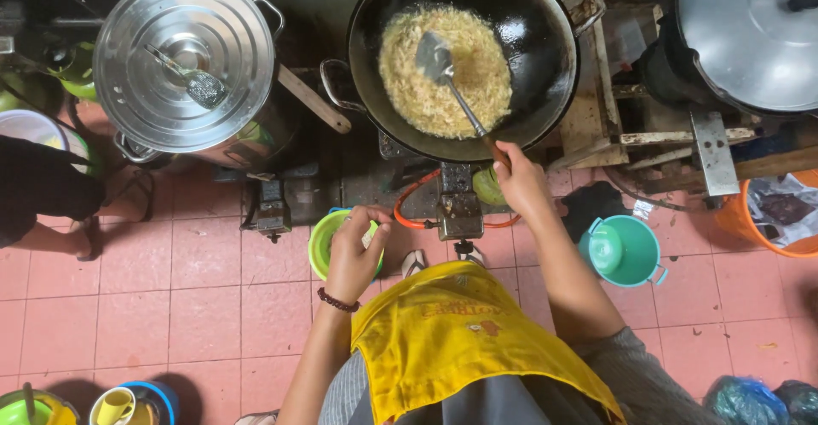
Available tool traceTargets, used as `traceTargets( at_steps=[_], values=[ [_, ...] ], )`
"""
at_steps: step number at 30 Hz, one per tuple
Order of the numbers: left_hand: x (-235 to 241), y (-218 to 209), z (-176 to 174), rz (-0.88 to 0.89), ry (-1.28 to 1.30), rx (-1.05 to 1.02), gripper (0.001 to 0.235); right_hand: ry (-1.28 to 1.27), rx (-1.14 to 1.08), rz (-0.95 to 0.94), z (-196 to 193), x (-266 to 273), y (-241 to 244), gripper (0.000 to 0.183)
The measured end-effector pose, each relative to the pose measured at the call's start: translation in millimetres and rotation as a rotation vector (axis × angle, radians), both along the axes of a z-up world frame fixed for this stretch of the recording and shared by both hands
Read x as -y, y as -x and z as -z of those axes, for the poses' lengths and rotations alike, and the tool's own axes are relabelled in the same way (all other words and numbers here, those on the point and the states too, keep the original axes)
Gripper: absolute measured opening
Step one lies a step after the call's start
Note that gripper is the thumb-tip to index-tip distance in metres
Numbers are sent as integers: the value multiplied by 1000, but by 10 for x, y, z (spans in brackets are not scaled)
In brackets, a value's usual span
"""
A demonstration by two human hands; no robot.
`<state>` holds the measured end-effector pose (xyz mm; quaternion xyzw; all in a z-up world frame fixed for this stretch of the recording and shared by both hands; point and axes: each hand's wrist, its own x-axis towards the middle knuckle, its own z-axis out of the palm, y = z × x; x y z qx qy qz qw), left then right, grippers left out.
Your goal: Frying sliced onions in a large wok and then straining them.
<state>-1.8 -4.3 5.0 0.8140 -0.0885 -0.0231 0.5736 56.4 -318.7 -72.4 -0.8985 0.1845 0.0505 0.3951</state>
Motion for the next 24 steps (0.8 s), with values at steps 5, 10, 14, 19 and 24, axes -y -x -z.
traceTargets(
  at_steps=[5, 10, 14, 19, 24],
  values=[
    [-30, 37, 20, -15, -4, 6, 8, 259, 40, -65, 311, 76, -189, 40],
    [-49, 67, 58, -25, -29, -28, 8, 204, 115, -10, 622, 57, -413, 39],
    [-90, 69, 119, -25, 9, -22, 8, 216, 54, -129, 277, 191, -220, 41],
    [-106, 92, 115, -25, 18, -1, 8, 345, -33, -72, 340, 280, -194, 40],
    [-63, 77, 50, -13, -34, 13, 8, 219, 145, -119, 476, 101, -412, 40]
  ],
)
